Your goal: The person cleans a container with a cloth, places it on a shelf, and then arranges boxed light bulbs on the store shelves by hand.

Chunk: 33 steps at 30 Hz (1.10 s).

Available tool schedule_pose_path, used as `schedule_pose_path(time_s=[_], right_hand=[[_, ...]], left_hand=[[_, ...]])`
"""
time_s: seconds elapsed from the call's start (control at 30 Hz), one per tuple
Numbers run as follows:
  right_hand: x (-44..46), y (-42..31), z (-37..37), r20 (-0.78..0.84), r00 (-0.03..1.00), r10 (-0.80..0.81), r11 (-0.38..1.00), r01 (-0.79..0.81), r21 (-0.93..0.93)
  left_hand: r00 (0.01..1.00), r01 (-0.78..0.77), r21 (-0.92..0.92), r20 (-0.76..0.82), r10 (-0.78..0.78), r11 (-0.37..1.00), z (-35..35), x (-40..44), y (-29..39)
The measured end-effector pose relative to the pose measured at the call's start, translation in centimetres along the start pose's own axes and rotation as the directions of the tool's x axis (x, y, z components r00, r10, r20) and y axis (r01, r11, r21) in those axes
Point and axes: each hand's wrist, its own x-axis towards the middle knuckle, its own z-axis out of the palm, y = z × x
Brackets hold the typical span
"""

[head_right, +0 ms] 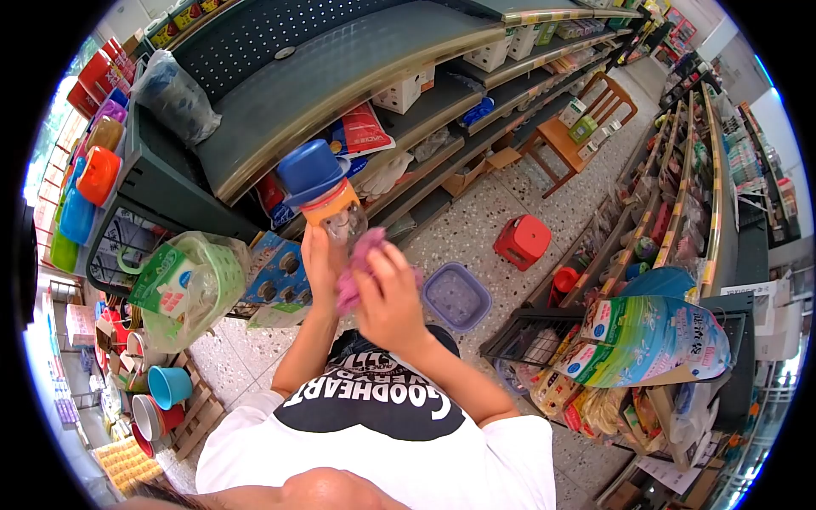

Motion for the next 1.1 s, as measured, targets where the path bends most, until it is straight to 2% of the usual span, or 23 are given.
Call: schedule_pose_path(time_s=[0.1, 0.23, 0.27, 0.37, 0.4, 0.43, 0.5, 0.53, 0.63, 0.7, 0.8, 0.9, 0.93, 1.03, 1.1], right_hand=[[-0.8, -0.6, 1.0, -0.021, 0.995, -0.093, 0.995, 0.092, -0.038], [0.0, -0.2, 1.3, -0.112, 0.994, 0.001, 0.995, 0.010, 0.100], [0.3, -0.2, 1.0, -0.130, 0.991, 0.032, 0.990, -0.013, 0.142], [0.7, 0.4, 0.8, -0.108, 0.940, 0.323, 0.899, -0.269, 0.346], [1.0, 1.3, 0.9, -0.065, 0.921, 0.385, 0.850, -0.326, 0.415], [0.7, 2.0, 1.0, 0.039, 0.891, 0.451, 0.739, -0.398, 0.544], [0.2, 3.2, 1.1, 0.265, 0.812, 0.521, 0.448, -0.524, 0.724], [0.0, 3.3, 0.9, 0.401, 0.719, 0.568, 0.249, -0.614, 0.749], [0.4, 3.7, -0.3, 0.460, 0.781, 0.422, 0.238, -0.586, 0.775], [1.3, 3.2, -1.7, 0.578, 0.735, 0.354, 0.224, -0.667, 0.710], [1.2, 3.7, -1.2, 0.601, 0.733, 0.318, 0.273, -0.678, 0.682], [0.7, 3.9, -0.5, 0.482, 0.790, 0.378, 0.439, -0.611, 0.659], [0.8, 3.8, -0.4, 0.428, 0.810, 0.400, 0.505, -0.585, 0.635], [1.7, 2.9, -0.8, 0.123, 0.914, 0.388, 0.844, -0.405, 0.352], [1.5, 2.4, -0.1, 0.014, 0.917, 0.399, 0.887, -0.390, 0.250]], left_hand=[[0.999, 0.038, 0.013, 0.034, -0.038, 0.999, -0.5, 0.2, 0.4], [0.999, 0.009, -0.046, 0.040, -0.008, 0.999, 1.1, 0.2, 1.8], [0.999, 0.002, -0.044, 0.039, -0.001, 0.999, 1.1, 0.2, 1.8], [0.998, -0.040, -0.072, 0.052, 0.043, 0.997, 1.1, 0.0, 1.4], [0.996, -0.058, -0.085, 0.057, 0.063, 0.995, 0.9, -0.1, 1.2], [0.997, -0.040, -0.078, 0.059, 0.045, 0.996, 0.7, -0.3, 1.3], [0.998, -0.003, -0.068, 0.069, 0.008, 0.998, 0.3, -0.5, 1.3], [0.996, 0.037, -0.089, 0.079, -0.030, 0.995, 0.2, -0.5, 1.3], [0.988, 0.140, -0.194, 0.099, -0.123, 0.971, 0.2, -0.2, 1.5], [0.980, 0.193, -0.320, 0.097, -0.171, 0.927, 0.4, 0.0, 1.7], [0.973, 0.211, -0.415, 0.171, -0.152, 0.885, -0.2, 0.3, 0.9], [0.979, 0.186, -0.242, 0.132, -0.157, 0.952, -0.8, 0.9, 0.7], [0.988, 0.128, -0.176, 0.112, -0.109, 0.976, -0.8, 1.0, 0.6], [0.999, -0.017, 0.041, 0.051, 0.015, 0.999, 0.1, 1.1, 0.8], [0.998, -0.055, 0.190, -0.006, 0.057, 0.980, 1.9, 0.2, 0.9]])
